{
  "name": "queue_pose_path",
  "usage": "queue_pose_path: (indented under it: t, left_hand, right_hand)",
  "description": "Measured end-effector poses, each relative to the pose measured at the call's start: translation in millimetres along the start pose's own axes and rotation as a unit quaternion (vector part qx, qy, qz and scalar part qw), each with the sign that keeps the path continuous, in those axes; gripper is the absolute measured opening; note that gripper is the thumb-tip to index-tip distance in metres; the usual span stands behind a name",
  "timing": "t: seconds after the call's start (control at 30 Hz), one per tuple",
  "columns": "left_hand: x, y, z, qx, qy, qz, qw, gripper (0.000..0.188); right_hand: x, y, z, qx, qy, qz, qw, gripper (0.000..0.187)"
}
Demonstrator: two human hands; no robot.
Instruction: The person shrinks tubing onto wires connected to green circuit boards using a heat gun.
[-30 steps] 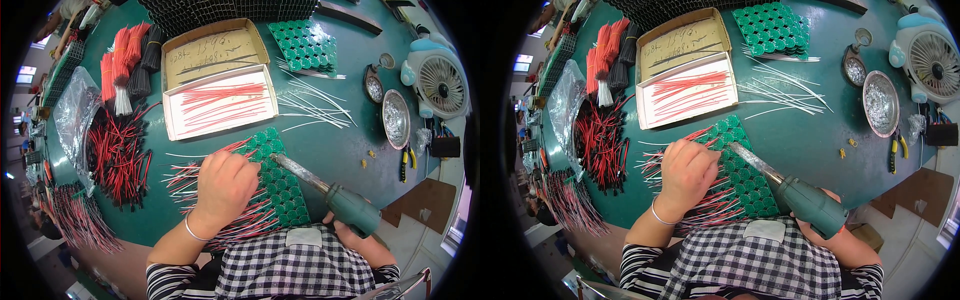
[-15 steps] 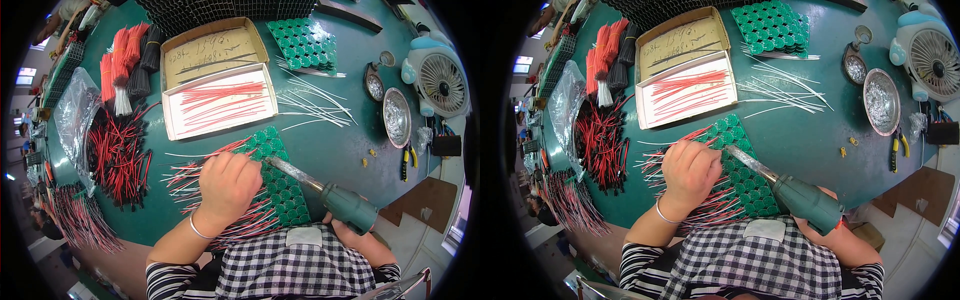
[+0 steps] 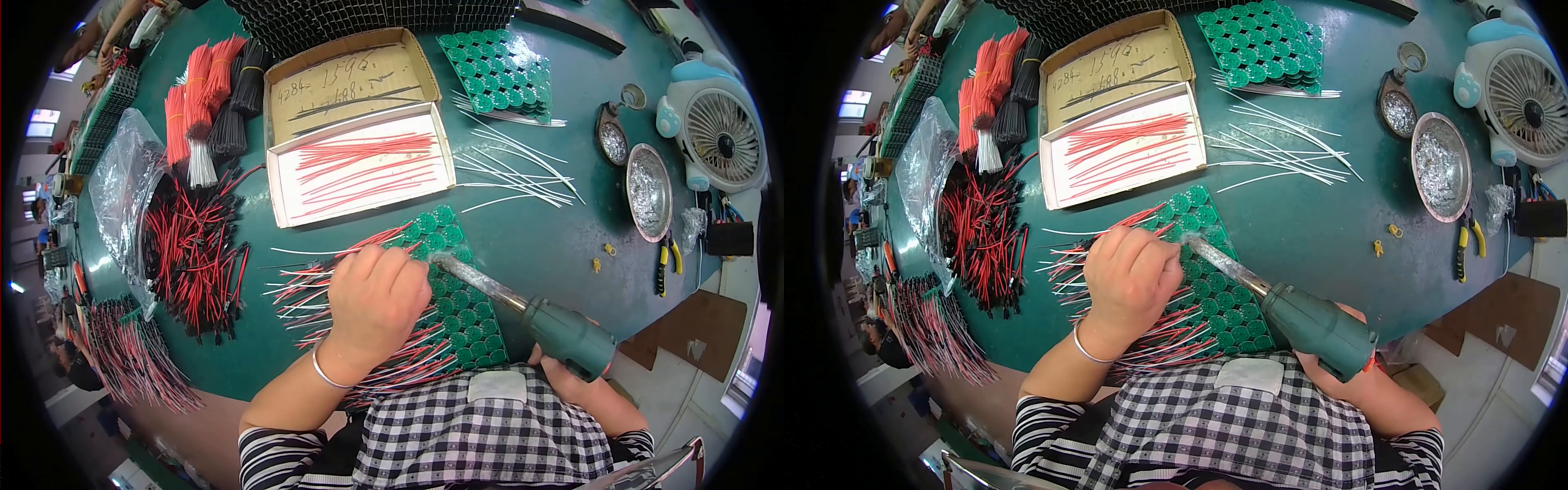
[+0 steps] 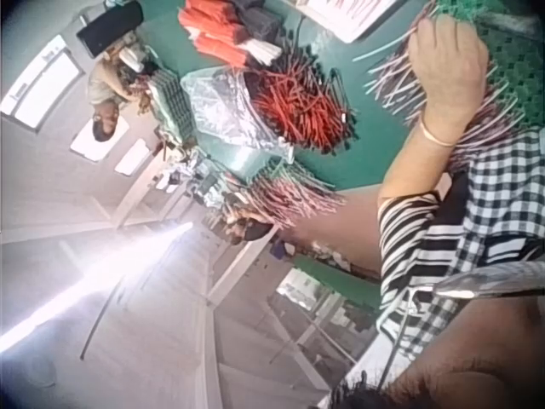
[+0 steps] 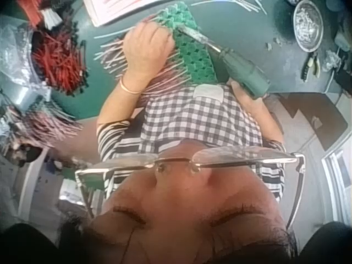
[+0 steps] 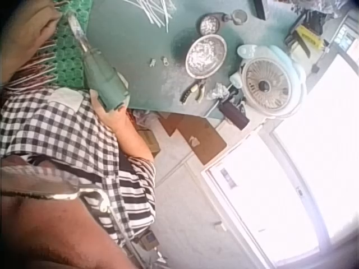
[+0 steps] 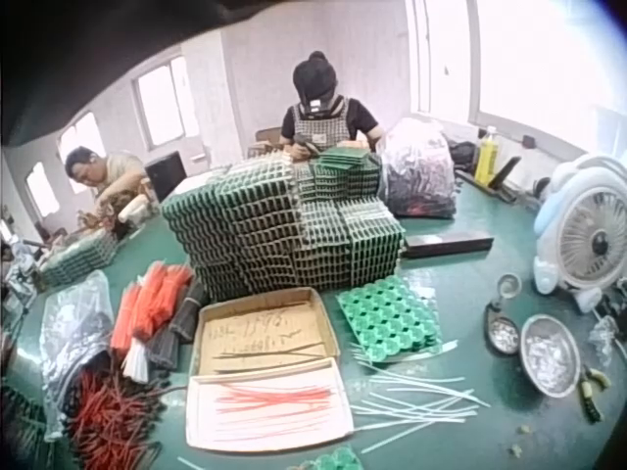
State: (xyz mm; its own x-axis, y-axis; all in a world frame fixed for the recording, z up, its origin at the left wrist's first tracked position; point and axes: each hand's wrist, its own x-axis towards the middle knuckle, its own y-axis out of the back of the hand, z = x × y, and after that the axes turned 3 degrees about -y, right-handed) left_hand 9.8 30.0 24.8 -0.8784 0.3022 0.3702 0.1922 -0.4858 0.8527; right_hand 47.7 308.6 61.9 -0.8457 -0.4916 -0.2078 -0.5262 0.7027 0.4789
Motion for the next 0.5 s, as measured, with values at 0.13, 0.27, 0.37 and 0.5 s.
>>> queue_pose_path:
  t: [0.13,0.27,0.37,0.5]
  left_hand:
    - [-3,1,-4,-0.001,0.001,0.002,1.0,0.019]
    - [-7,-1,-7,-0.003,0.0,-0.001,1.0,0.018]
    - [-6,-15,-11,-0.009,-0.017,0.024,1.0,0.016]
    - [-10,-18,-14,0.013,-0.01,0.051,0.999,0.016]
  right_hand:
    - [-19,-3,8,0.042,-0.047,0.023,0.998,0.022]
    - [-39,-11,21,0.167,-0.129,0.097,0.973,0.058]
    - [-31,-25,17,0.234,-0.066,0.19,0.951,0.058]
    - [-20,-25,26,0.211,0.005,0.215,0.954,0.059]
